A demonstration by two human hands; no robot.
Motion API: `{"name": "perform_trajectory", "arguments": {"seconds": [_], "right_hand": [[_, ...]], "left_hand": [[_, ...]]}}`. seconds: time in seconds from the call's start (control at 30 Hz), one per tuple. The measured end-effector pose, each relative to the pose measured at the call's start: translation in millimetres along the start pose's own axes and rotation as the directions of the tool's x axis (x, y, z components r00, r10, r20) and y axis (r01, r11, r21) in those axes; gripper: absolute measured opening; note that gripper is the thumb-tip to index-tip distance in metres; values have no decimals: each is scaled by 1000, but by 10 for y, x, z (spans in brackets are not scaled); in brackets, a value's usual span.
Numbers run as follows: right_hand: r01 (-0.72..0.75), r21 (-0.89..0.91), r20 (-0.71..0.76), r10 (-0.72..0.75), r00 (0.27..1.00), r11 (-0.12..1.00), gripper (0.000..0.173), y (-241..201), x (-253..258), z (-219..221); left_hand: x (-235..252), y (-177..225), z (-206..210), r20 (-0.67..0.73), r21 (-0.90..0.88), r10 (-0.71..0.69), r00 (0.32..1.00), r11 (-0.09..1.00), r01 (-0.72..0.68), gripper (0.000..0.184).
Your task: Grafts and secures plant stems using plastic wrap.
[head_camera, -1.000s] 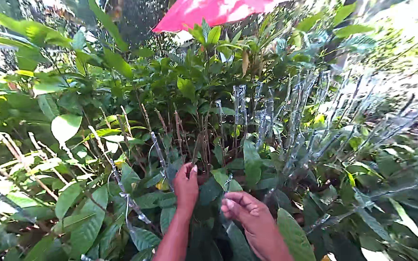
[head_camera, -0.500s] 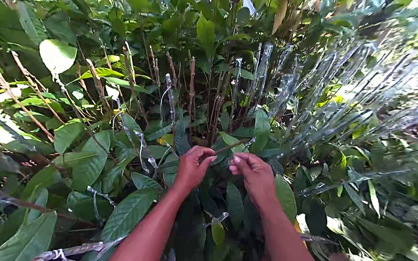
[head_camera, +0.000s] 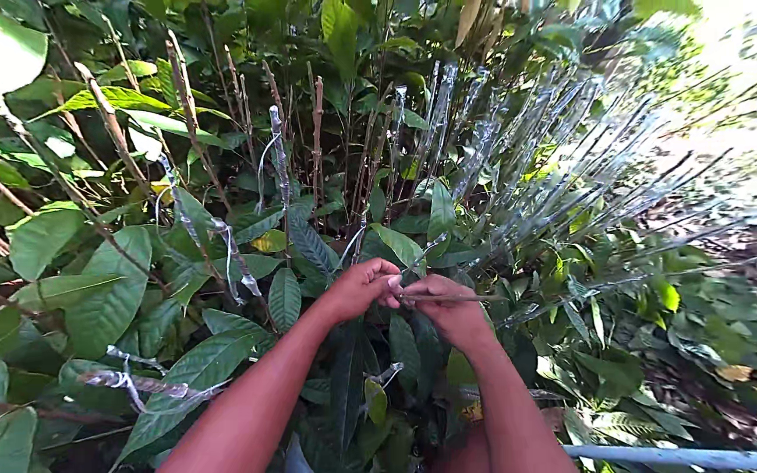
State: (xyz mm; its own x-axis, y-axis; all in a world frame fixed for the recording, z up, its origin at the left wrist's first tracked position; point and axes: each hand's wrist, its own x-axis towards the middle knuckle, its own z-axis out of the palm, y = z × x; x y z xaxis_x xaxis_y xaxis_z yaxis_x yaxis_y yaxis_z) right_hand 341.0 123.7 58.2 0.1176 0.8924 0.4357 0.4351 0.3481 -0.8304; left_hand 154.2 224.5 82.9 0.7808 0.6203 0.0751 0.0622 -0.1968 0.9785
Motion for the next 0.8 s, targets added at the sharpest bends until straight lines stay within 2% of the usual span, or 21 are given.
{"name": "perform_trajectory", "arguments": {"seconds": [0.1,0.17,0.23,0.3,0.37,0.47,0.63,0.73,0.8], "right_hand": [[34,-73,56,-30,998,997,11,19,-46,-66],[21,-104,69,-14,997,994,10,0,-52,-82],[-81,-143,57,90,994,986,12,-81,-32,-91],[-247,-122,35,252,967,961,13,-146,-31,-80],[-368,-68,27,370,929,928,13,-201,-25,-62],[-442,-49,14,443,896,896,17,-304,-37,-6],[-297,-222,-141,271,952,929,17,-446,-256,194],[-199,-456,-134,154,979,868,33,-747,-525,282],[-145,-472,-78,122,989,869,43,-982,-680,336]], "left_hand": [[7,-30,44,40,53,7,999,999,-9,22],[-2,-59,68,31,223,109,994,968,-113,22],[-11,-67,80,29,422,257,966,873,-245,21],[-38,-94,122,40,568,397,917,746,-348,19],[-47,-109,152,52,637,437,898,678,-367,20],[-40,-58,142,9,631,396,918,710,-313,22],[-15,75,75,-6,589,325,946,765,-259,25],[-8,59,76,4,548,311,950,795,-262,26],[17,-5,118,26,503,332,943,811,-299,25]]}}
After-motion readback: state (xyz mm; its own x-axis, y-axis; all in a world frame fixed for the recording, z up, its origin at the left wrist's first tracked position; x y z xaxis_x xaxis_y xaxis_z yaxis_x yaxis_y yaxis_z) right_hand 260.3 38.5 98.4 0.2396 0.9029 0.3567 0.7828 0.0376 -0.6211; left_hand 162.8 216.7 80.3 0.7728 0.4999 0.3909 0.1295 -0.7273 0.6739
